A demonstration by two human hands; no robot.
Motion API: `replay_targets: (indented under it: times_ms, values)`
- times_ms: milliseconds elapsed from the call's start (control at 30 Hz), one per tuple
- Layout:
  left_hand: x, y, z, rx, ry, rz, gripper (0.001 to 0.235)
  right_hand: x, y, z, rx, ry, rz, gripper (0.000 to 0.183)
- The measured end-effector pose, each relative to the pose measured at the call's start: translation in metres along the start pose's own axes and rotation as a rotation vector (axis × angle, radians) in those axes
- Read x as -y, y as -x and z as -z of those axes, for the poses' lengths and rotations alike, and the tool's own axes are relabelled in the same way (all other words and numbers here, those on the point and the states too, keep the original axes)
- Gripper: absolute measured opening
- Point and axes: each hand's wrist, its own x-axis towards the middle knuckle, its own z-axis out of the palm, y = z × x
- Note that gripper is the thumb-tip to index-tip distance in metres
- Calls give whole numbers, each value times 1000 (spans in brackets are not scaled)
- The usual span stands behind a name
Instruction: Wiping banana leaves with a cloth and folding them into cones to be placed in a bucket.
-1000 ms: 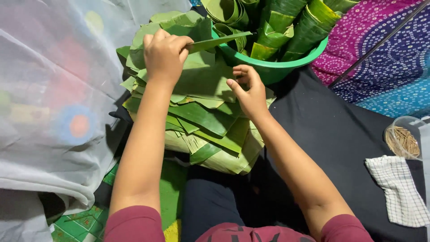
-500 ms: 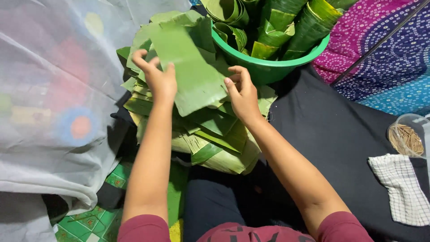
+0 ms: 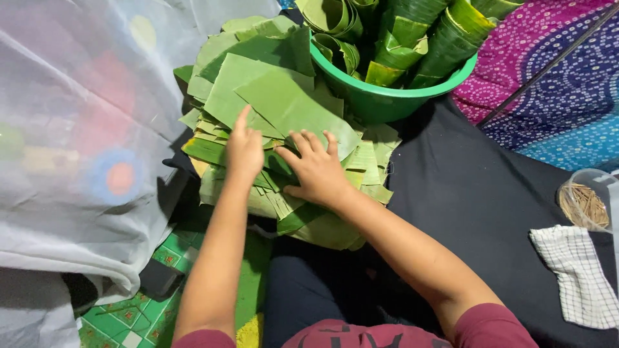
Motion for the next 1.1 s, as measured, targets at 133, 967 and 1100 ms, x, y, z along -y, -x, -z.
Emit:
replay_targets:
  times_ms: [133, 967, 1100]
  values:
    - [35, -7, 37, -123, 80, -110, 52, -7, -5, -3, -7, -34, 90, 75]
    - [64, -55, 29, -173, -162, -390, 55, -51, -53, 37, -992, 168, 148, 15]
    - [51, -64, 16, -123, -192, -401, 71, -56, -60, 45, -1057, 121, 70, 18]
